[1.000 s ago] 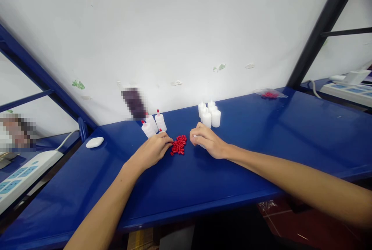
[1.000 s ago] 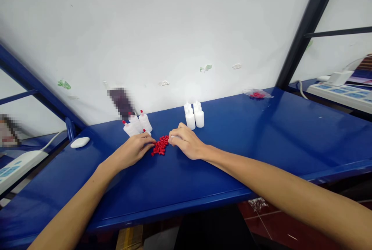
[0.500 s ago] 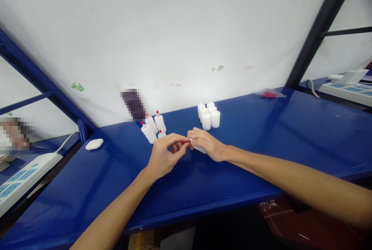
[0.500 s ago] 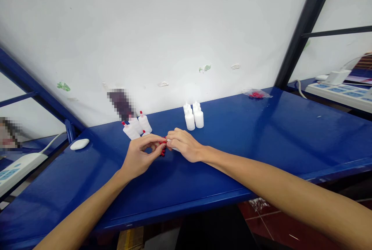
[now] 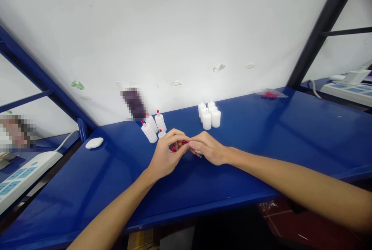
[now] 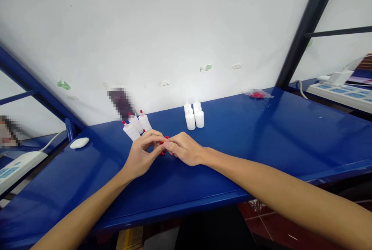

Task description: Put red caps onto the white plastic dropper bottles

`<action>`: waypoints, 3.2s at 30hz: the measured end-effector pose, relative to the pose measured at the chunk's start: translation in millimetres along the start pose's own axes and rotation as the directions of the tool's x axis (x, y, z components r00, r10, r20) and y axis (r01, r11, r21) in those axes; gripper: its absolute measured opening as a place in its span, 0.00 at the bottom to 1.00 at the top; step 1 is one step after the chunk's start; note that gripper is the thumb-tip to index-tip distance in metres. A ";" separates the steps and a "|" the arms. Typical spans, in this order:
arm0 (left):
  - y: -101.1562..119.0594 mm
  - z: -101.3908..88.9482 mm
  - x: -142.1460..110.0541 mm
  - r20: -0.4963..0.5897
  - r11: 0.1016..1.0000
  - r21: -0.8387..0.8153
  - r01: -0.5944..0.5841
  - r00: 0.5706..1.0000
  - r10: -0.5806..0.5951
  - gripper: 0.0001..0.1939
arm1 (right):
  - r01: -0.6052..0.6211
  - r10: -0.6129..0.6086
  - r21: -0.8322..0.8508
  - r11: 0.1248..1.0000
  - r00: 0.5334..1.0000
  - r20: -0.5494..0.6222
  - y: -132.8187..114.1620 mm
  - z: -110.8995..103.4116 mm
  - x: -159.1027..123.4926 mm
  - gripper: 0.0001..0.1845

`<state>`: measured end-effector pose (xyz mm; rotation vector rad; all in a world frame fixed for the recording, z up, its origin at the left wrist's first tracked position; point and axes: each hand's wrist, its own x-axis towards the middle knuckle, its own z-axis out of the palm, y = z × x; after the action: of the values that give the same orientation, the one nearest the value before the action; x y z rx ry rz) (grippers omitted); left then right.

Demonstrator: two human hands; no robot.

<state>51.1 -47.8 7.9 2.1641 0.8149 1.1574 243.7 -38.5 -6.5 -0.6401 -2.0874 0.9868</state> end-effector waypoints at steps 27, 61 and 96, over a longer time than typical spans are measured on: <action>-6.4 -40.2 9.2 -0.296 0.860 0.464 0.212 0.952 -0.075 0.09 | -0.079 0.066 -0.063 0.995 0.981 -0.180 -3.6 0.6 2.2 0.18; -11.6 -48.3 6.6 0.263 0.579 0.803 -0.138 0.955 -0.137 0.13 | 0.086 -0.062 0.153 0.984 0.986 -0.152 -6.4 -3.6 -5.7 0.18; -17.0 -44.7 6.5 0.075 0.746 0.650 -0.145 0.989 0.127 0.08 | -0.117 0.068 -0.167 0.979 0.960 -0.273 -7.2 -1.6 4.0 0.20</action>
<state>11.3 -23.7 20.7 2.8450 1.2063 0.9940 241.6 -39.2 1.6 -0.9193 -1.9339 0.7186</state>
